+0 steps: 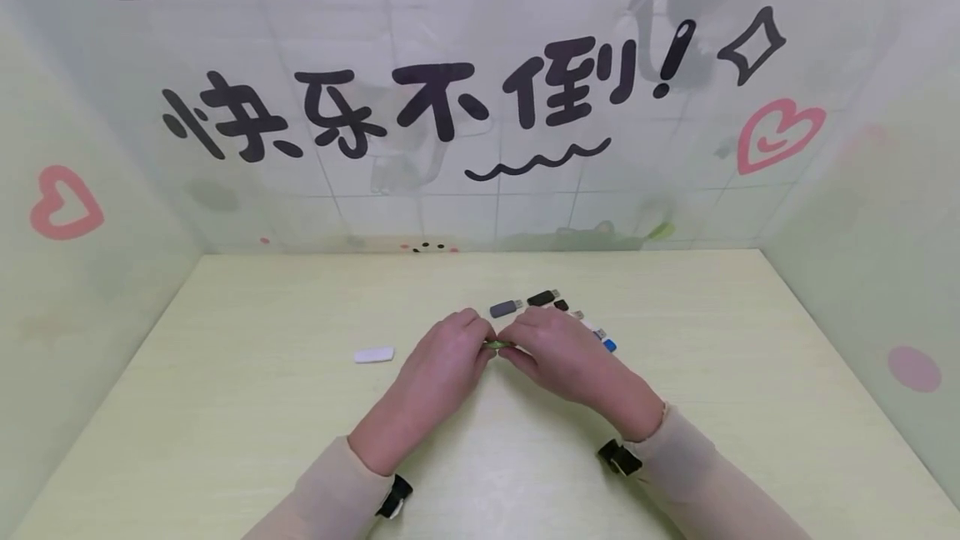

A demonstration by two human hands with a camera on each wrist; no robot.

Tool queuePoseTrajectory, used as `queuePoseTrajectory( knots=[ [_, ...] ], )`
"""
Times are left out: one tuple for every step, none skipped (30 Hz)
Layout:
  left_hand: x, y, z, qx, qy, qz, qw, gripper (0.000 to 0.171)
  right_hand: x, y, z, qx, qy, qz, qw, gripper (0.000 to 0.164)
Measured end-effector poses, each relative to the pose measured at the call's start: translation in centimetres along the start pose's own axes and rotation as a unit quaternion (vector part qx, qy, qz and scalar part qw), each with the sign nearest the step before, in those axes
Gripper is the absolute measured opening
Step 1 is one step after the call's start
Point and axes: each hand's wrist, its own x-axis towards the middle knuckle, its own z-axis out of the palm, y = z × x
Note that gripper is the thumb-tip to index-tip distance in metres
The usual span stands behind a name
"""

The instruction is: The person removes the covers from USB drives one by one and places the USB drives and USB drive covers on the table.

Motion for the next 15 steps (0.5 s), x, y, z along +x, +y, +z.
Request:
queuePoseTrajectory(
  knots=[
    [0.02,0.01,-0.04,0.000,-0.002,0.000,1.0000,0.010,0.01,-0.05,-0.01,0.001,0.000,0.000,1.000,0.007],
    [0.04,0.01,-0.05,0.002,-0.004,0.000,1.0000,0.009,0.01,-0.10,-0.03,0.002,-0.001,0.001,1.000,0.007],
    [0.05,0.03,-0.09,0.003,-0.006,0.000,1.0000,0.008,0.01,-0.12,-0.01,0.003,-0.001,0.000,1.000,0.006],
    [0.06,0.04,-0.09,0.005,-0.009,0.001,0.9999,0.007,0.00,-0.14,0.01,0.004,0.000,0.000,1.000,0.006],
    [0.06,0.05,-0.10,0.006,-0.011,0.002,0.9999,0.006,-0.01,-0.16,0.03,0.006,0.000,-0.001,1.000,0.006],
    [0.07,0.05,-0.10,0.007,-0.013,0.003,0.9999,0.005,-0.01,-0.19,0.05,0.009,0.002,-0.003,1.000,0.006],
    [0.07,0.05,-0.10,0.010,-0.014,0.005,0.9998,0.005,0.00,-0.21,0.07,0.012,0.003,-0.004,1.000,0.005],
    [0.07,0.05,-0.11,0.011,-0.015,0.006,0.9998,0.005,0.01,-0.21,0.10,0.014,0.006,-0.006,1.000,0.005],
    [0.07,0.07,-0.14,0.012,-0.015,0.008,0.9998,0.004,0.01,-0.19,0.14,0.015,0.008,-0.009,1.000,0.004],
    [0.08,0.07,-0.14,0.013,-0.014,0.009,0.9998,0.005,0.02,-0.19,0.17,0.016,0.010,-0.012,1.000,0.004],
    [0.09,0.07,-0.16,0.014,-0.013,0.011,0.9998,0.005,0.02,-0.19,0.17,0.017,0.013,-0.015,1.000,0.003],
    [0.10,0.06,-0.16,0.015,-0.013,0.012,0.9997,0.005,0.01,-0.18,0.19,0.017,0.015,-0.017,1.000,0.003],
    [0.10,0.05,-0.17,0.016,-0.012,0.015,0.9997,0.005,0.01,-0.17,0.22,0.018,0.016,-0.020,1.000,0.003],
    [0.10,0.03,-0.17,0.016,-0.011,0.017,0.9997,0.005,0.00,-0.16,0.24,0.019,0.018,-0.023,0.999,0.003],
    [0.10,0.00,-0.15,0.016,-0.011,0.019,0.9996,0.005,-0.01,-0.15,0.25,0.020,0.018,-0.025,0.999,0.004]
  ],
)
